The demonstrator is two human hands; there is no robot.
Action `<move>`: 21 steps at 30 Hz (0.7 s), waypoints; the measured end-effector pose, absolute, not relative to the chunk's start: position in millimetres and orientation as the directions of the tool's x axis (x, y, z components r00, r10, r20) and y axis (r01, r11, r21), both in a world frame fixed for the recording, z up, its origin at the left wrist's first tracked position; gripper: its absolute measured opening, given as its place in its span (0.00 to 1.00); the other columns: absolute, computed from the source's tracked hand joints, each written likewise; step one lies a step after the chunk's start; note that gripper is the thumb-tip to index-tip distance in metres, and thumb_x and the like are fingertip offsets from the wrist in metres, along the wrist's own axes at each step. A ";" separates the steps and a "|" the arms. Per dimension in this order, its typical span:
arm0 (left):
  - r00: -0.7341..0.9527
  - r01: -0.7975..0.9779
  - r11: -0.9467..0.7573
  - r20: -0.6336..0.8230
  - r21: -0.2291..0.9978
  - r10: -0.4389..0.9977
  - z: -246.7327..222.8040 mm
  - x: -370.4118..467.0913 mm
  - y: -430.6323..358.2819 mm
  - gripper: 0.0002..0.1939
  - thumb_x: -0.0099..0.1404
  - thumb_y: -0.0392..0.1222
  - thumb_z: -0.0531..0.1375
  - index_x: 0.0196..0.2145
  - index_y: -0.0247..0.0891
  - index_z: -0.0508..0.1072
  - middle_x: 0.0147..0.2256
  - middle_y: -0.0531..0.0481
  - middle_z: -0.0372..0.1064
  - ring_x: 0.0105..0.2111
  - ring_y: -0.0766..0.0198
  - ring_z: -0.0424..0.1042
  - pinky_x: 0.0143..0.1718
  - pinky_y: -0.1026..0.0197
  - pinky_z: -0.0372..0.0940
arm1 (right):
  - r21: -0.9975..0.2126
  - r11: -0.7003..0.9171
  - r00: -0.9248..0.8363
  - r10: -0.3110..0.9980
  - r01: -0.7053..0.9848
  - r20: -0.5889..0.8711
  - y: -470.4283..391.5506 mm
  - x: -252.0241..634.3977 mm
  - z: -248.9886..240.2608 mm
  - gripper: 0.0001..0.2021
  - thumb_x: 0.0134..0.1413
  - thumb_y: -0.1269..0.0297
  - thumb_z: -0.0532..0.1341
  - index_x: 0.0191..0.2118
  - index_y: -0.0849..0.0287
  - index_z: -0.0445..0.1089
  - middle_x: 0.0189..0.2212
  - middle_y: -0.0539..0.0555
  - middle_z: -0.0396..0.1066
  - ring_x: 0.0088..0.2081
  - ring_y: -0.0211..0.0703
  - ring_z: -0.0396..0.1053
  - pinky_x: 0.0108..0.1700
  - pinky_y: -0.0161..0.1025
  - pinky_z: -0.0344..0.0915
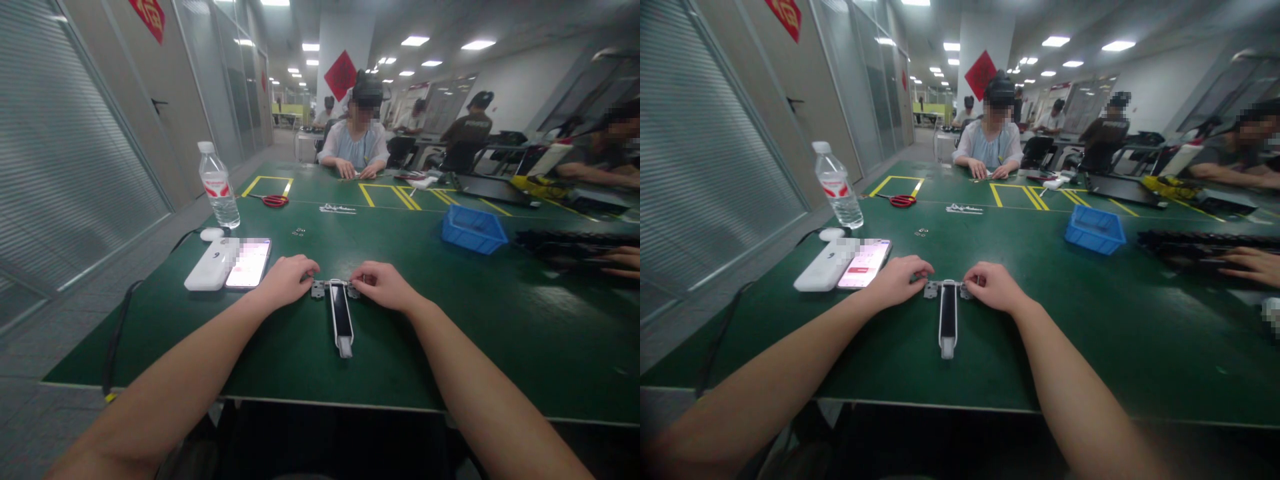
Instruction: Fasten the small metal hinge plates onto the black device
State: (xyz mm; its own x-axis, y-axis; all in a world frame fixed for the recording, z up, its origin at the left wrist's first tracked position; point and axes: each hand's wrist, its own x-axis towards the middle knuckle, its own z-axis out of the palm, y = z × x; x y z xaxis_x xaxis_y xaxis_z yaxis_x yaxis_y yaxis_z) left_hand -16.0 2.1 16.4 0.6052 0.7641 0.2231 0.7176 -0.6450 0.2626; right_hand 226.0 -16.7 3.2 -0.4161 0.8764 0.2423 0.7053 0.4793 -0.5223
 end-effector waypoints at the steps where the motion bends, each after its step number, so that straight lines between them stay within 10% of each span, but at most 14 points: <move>1: 0.604 0.709 -0.645 0.225 0.287 0.764 16.1 -15.5 1.9 0.11 0.59 0.32 0.57 0.40 0.36 0.74 0.35 0.48 0.71 0.35 0.62 0.71 0.39 0.62 0.63 | -0.525 0.478 -0.417 0.877 0.705 0.239 -16.8 225.9 3.1 0.06 0.50 0.70 0.59 0.30 0.61 0.74 0.25 0.51 0.68 0.25 0.34 0.62 0.30 0.34 0.60; 21: 0.598 0.669 -0.568 0.107 0.480 0.794 21.5 -11.7 -1.5 0.08 0.58 0.34 0.59 0.36 0.36 0.77 0.29 0.51 0.74 0.28 0.67 0.70 0.33 0.66 0.64 | -0.560 0.496 -0.445 0.864 0.664 0.238 -16.6 226.2 0.5 0.05 0.50 0.69 0.59 0.30 0.61 0.73 0.25 0.51 0.67 0.24 0.34 0.62 0.29 0.33 0.60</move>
